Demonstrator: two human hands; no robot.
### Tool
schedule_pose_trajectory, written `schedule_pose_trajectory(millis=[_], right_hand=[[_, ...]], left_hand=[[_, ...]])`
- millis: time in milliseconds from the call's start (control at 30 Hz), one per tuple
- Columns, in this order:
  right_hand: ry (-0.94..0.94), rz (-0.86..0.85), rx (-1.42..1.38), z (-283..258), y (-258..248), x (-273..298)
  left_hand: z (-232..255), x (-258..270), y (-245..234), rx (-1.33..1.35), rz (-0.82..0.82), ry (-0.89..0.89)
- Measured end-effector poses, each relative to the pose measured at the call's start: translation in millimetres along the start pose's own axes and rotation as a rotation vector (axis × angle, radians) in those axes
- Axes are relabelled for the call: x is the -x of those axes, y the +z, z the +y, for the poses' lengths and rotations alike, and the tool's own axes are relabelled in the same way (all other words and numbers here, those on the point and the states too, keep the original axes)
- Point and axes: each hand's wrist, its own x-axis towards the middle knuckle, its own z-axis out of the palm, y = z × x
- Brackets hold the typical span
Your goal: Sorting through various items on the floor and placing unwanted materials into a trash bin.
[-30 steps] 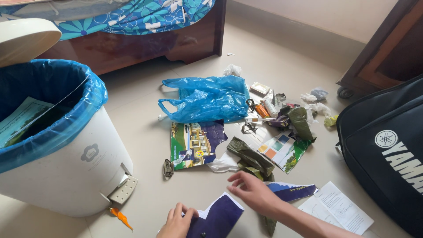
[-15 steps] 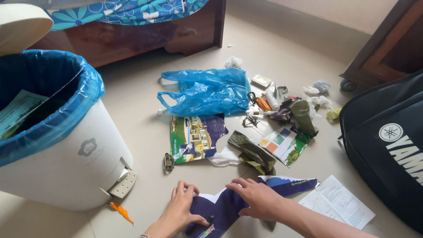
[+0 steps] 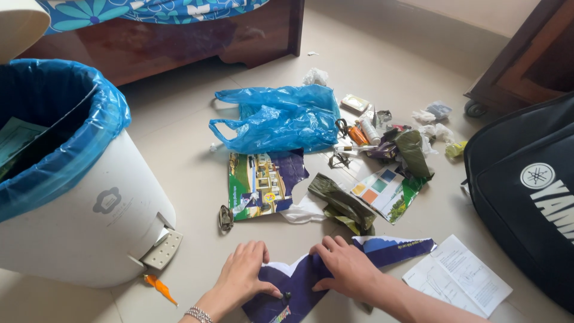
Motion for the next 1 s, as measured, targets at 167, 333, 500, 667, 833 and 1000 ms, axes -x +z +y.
schedule_pose_trajectory(millis=[167, 333, 500, 667, 833, 1000], right_hand=[[0.045, 0.019, -0.023, -9, 2, 6], [0.039, 0.087, -0.027, -11, 3, 12], [0.061, 0.301, -0.058, -10, 4, 14], [0.031, 0.337, -0.124, -18, -7, 18], [0.025, 0.326, -0.291, -38, -22, 21], [0.034, 0.297, -0.289, -53, -37, 23]], left_hand=[[8, -5, -11, 0.049, -0.138, -0.059], [8, -6, -13, 0.143, -0.114, 0.019], [2, -6, -13, 0.702, -0.205, -0.148], [-1, 2, -10, 0.929, -0.147, -0.311], [12, 11, -14, 1.074, -0.061, -0.34], [28, 13, -23, 1.139, 0.005, -0.41]])
